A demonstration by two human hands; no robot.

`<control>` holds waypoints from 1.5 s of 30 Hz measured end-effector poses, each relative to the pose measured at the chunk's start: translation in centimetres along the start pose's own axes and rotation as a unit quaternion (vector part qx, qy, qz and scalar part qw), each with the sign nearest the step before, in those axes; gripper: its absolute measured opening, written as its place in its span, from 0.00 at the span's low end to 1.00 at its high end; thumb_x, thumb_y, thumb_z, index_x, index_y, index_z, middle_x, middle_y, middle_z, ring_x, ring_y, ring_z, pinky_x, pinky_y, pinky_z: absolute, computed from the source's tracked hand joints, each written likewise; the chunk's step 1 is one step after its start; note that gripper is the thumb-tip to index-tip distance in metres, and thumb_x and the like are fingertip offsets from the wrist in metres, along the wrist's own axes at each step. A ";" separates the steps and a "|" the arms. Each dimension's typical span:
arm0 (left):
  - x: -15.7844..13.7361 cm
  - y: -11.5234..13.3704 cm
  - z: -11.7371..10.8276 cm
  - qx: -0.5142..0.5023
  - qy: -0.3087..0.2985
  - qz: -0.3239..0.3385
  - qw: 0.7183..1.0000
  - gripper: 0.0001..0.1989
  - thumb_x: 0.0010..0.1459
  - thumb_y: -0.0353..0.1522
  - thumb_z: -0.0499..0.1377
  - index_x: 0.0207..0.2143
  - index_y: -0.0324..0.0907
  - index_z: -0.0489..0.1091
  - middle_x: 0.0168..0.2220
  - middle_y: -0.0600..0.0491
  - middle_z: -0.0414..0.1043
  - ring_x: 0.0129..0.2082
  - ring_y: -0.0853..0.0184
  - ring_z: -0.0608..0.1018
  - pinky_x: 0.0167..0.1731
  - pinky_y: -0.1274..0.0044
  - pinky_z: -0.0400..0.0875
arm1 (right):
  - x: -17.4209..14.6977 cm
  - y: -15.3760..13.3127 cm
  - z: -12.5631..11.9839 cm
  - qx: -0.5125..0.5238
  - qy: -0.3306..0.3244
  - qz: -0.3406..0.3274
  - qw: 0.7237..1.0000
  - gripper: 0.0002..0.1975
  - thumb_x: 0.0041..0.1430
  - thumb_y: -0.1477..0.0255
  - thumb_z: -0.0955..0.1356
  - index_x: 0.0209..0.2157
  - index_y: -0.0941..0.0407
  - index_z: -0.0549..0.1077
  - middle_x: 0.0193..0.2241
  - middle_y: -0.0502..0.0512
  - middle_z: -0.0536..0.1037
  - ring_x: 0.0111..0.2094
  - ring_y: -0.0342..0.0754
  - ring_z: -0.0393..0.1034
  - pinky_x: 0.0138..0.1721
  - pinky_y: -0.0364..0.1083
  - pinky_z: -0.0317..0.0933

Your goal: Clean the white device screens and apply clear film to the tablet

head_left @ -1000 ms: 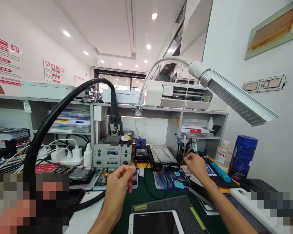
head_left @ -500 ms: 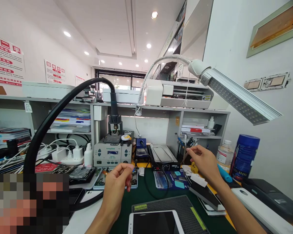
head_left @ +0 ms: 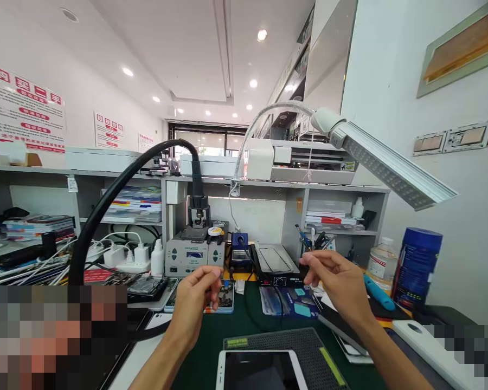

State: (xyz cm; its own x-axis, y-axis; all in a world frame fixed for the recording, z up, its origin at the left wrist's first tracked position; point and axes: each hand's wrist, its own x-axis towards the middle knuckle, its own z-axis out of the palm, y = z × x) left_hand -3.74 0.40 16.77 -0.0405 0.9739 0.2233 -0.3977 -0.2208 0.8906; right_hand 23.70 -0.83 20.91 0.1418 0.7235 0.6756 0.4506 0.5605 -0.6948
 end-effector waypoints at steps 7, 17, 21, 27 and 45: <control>-1.0 2.0 -1.4 0.000 -0.100 -0.078 0.992 0.14 0.59 0.39 0.63 0.38 0.34 0.77 0.39 0.43 0.75 0.32 0.64 0.74 0.30 0.73 0.74 | -5.3 -0.2 -0.1 -0.090 -0.012 -0.260 0.961 0.05 0.63 0.74 0.70 0.39 0.52 0.79 0.29 0.49 0.84 0.27 0.44 0.79 0.33 0.41 0.72; -4.1 4.2 -2.4 0.210 -0.348 -0.188 0.894 0.25 0.57 0.50 0.62 0.46 0.40 0.75 0.39 0.47 0.75 0.33 0.64 0.76 0.37 0.72 0.72 | -7.7 -0.3 -1.8 -0.234 -0.137 -0.534 0.801 0.10 0.67 0.80 0.64 0.41 0.60 0.77 0.37 0.64 0.85 0.27 0.44 0.76 0.26 0.43 0.65; -5.4 5.7 -1.4 0.452 -0.358 -0.125 0.807 0.35 0.39 0.48 0.73 0.50 0.49 0.72 0.39 0.53 0.72 0.36 0.62 0.75 0.34 0.75 0.67 | -7.8 0.4 -1.8 -0.250 -0.169 -0.538 0.787 0.11 0.67 0.80 0.63 0.42 0.61 0.77 0.37 0.64 0.84 0.28 0.45 0.76 0.25 0.43 0.63; -6.1 5.1 -0.2 0.558 -0.348 -0.021 0.753 0.25 0.44 0.41 0.68 0.46 0.49 0.71 0.39 0.55 0.70 0.38 0.62 0.74 0.31 0.77 0.65 | -8.0 1.0 -2.0 -0.253 -0.186 -0.501 0.806 0.08 0.65 0.79 0.66 0.41 0.58 0.77 0.37 0.60 0.84 0.31 0.48 0.79 0.30 0.45 0.68; -2.8 0.7 -0.6 0.480 -0.406 0.035 0.777 0.21 0.49 0.41 0.70 0.45 0.48 0.73 0.58 0.52 0.68 0.54 0.58 0.73 0.52 0.72 0.65 | -5.6 1.9 -1.9 -0.187 -0.422 -0.065 0.884 0.25 0.53 0.56 0.74 0.53 0.45 0.75 0.58 0.59 0.72 0.57 0.62 0.69 0.52 0.56 0.71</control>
State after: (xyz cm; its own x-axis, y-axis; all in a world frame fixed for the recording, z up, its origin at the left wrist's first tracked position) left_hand -4.49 -2.46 16.47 0.7147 0.6900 0.1147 0.4621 -0.5889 0.6631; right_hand 25.41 -4.57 16.25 -0.5709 0.7940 0.2089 0.6974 0.6032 -0.3869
